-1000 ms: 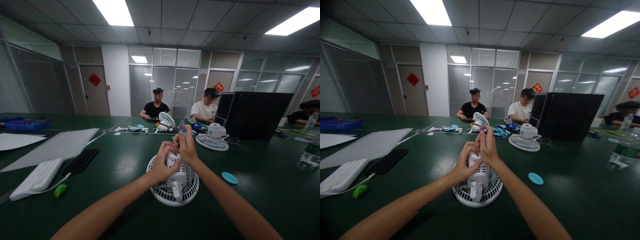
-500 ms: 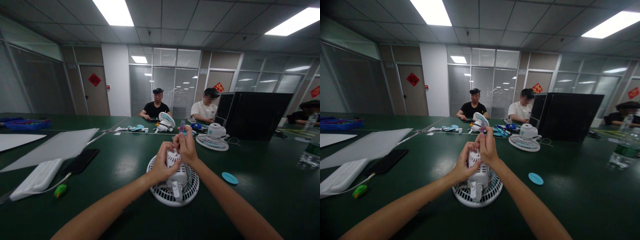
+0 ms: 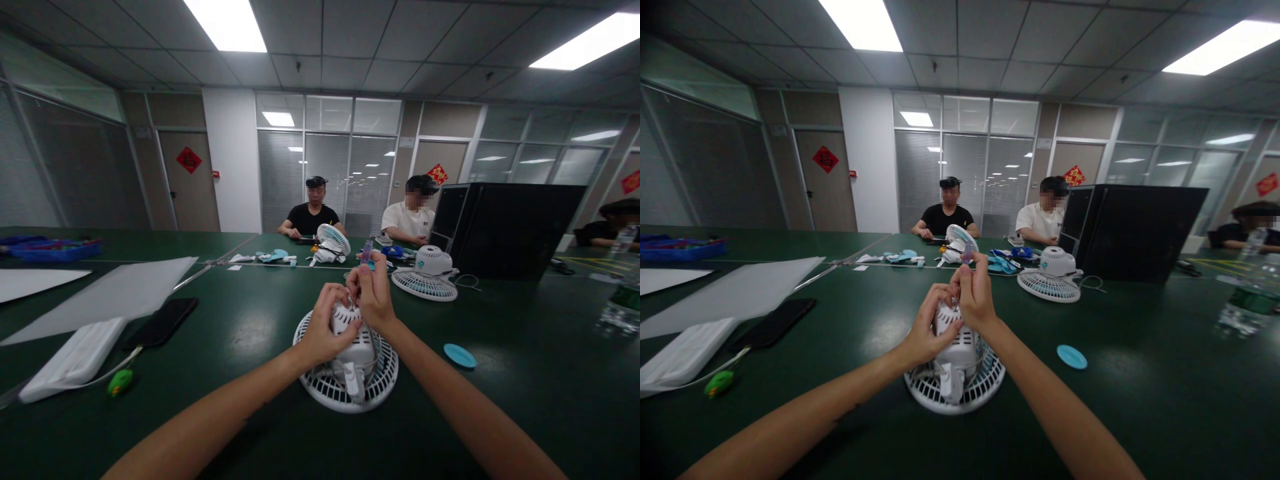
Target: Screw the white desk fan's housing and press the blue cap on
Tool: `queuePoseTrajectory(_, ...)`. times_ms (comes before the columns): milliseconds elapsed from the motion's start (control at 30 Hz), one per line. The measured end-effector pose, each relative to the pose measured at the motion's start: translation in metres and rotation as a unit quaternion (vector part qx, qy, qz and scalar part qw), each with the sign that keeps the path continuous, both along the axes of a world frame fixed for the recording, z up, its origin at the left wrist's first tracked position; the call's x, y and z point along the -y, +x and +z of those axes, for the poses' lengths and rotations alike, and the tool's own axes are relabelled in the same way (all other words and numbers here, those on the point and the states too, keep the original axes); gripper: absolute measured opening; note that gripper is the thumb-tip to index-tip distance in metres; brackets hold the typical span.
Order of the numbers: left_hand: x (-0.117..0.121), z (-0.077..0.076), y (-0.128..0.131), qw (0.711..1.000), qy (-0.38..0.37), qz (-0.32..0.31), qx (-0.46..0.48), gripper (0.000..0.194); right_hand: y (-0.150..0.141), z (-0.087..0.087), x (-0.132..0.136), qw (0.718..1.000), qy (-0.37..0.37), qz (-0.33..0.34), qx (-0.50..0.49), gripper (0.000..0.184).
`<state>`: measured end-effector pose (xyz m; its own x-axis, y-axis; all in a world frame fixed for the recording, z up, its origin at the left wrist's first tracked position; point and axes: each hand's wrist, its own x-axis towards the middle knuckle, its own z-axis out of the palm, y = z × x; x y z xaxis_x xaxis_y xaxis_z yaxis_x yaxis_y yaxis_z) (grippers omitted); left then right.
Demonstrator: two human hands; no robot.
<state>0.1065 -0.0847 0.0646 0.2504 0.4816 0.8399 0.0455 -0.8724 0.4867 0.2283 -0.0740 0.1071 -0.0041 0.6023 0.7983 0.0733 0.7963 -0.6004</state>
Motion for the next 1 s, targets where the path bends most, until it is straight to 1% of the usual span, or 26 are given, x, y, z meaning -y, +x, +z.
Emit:
queuePoseTrajectory(467, 0.0018, 0.0013, 0.0001, 1.000, -0.009, 0.000, -0.003, 0.021, 0.0003, -0.0009, -0.0018, 1.000, 0.006, 0.010, 0.002, 0.027)
queuePoseTrajectory(767, 0.0023, 0.0018, -0.0001, 1.000, -0.012, -0.003, -0.007, 0.016, 0.0014, -0.0003, -0.0018, 1.000, 0.000, 0.020, 0.000, 0.028)
queuePoseTrajectory(1000, 0.0020, -0.0003, -0.0002, 1.000, 0.000, -0.003, 0.000, 0.016, 0.0012, -0.0001, 0.0008, 0.998, -0.031, 0.030, -0.035, 0.029)
